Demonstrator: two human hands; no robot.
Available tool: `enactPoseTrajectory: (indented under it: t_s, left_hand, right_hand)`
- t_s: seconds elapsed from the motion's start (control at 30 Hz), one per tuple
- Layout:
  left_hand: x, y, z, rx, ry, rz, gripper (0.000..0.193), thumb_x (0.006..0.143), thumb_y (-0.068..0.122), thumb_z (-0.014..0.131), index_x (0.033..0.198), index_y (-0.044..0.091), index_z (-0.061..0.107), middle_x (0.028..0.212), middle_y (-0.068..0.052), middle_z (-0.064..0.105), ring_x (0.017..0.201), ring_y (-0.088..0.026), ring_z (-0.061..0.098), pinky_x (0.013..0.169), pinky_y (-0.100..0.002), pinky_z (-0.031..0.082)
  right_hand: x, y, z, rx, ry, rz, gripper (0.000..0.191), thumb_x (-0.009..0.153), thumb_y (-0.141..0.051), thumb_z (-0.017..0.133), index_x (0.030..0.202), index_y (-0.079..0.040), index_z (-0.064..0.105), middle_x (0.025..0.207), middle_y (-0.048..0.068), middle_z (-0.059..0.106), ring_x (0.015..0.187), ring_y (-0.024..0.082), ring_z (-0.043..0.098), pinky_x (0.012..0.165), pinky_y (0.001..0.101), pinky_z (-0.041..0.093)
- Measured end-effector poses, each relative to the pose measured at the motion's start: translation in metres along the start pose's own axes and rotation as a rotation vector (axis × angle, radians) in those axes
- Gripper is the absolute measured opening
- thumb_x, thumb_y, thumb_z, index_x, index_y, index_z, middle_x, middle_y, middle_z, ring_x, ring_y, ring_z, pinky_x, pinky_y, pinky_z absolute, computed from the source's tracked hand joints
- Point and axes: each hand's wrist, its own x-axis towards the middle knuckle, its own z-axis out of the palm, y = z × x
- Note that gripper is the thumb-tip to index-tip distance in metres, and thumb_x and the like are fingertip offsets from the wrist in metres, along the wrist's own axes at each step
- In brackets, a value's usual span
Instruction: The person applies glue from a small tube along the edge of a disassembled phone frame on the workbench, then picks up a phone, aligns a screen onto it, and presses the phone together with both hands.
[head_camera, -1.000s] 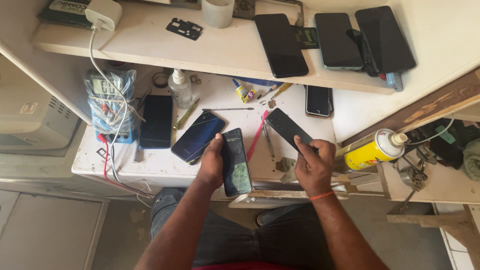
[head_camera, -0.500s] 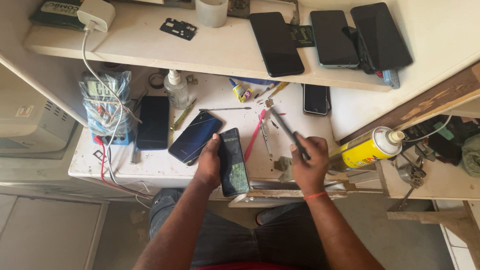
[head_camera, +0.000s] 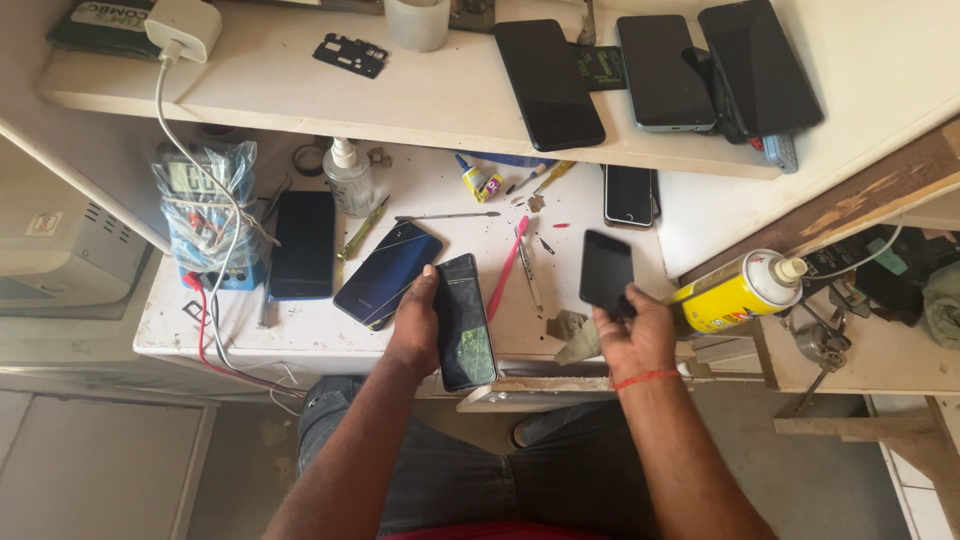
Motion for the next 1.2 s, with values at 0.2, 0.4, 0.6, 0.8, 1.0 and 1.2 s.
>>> enactPoseTrajectory:
  t_s: [0.2, 0.4, 0.6, 0.8, 1.0, 1.2]
  left_hand:
    - [-0.001, 0.001, 0.002, 0.013, 0.004, 0.0, 0.042, 0.105, 0.044, 0.046, 0.123, 0.01, 0.063, 0.109, -0.006, 0.07, 0.095, -0.019, 0.068, 0.089, -0.038, 0.057]
    - [-0.002, 0.001, 0.002, 0.016, -0.009, 0.016, 0.04, 0.106, 0.043, 0.045, 0.118, 0.01, 0.063, 0.103, -0.006, 0.068, 0.091, -0.019, 0.068, 0.085, -0.039, 0.058]
    - [-0.002, 0.0, 0.001, -0.001, -0.035, 0.022, 0.04, 0.107, 0.043, 0.046, 0.119, 0.009, 0.062, 0.103, -0.005, 0.068, 0.089, -0.019, 0.067, 0.084, -0.039, 0.057]
    - [-0.004, 0.002, 0.002, 0.025, 0.032, 0.033, 0.044, 0.105, 0.042, 0.045, 0.127, 0.009, 0.062, 0.118, -0.004, 0.069, 0.105, -0.016, 0.066, 0.099, -0.035, 0.052]
    - [-0.004, 0.003, 0.002, 0.008, 0.013, 0.015, 0.043, 0.105, 0.043, 0.045, 0.126, 0.009, 0.062, 0.113, -0.005, 0.069, 0.099, -0.018, 0.066, 0.094, -0.037, 0.054]
    - [-0.003, 0.002, -0.001, -0.088, 0.025, -0.078, 0.044, 0.104, 0.048, 0.047, 0.12, 0.01, 0.064, 0.102, -0.006, 0.07, 0.089, -0.02, 0.068, 0.085, -0.038, 0.057]
  right_hand:
    - [0.021, 0.008, -0.023, 0.087, -0.158, -0.248, 0.021, 0.1, -0.014, 0.062, 0.116, 0.0, 0.059, 0.119, 0.012, 0.059, 0.112, 0.026, 0.056, 0.104, 0.042, 0.041]
    - [0.031, 0.027, -0.025, -0.482, -0.148, -0.586, 0.047, 0.091, -0.012, 0.067, 0.135, 0.001, 0.057, 0.14, 0.013, 0.059, 0.13, 0.023, 0.052, 0.11, 0.0331, 0.038]
    - [-0.021, 0.034, -0.016, -1.179, -0.256, -1.178, 0.046, 0.093, -0.015, 0.072, 0.134, 0.002, 0.061, 0.148, 0.026, 0.044, 0.138, 0.036, 0.041, 0.113, 0.0427, 0.031]
    - [-0.081, 0.036, -0.02, -1.73, -0.316, -1.414, 0.038, 0.075, -0.011, 0.075, 0.113, -0.007, 0.075, 0.111, 0.019, 0.065, 0.104, 0.038, 0.059, 0.091, 0.0492, 0.047]
    - [-0.074, 0.019, 0.001, -1.414, -0.514, -1.294, 0.024, 0.086, 0.001, 0.065, 0.105, -0.009, 0.076, 0.1, 0.011, 0.069, 0.091, 0.028, 0.07, 0.077, 0.0374, 0.057]
    - [-0.058, -0.011, 0.048, -1.322, -0.407, -1.57, 0.022, 0.091, -0.005, 0.072, 0.113, -0.004, 0.072, 0.106, 0.014, 0.07, 0.094, 0.029, 0.07, 0.082, 0.0358, 0.056]
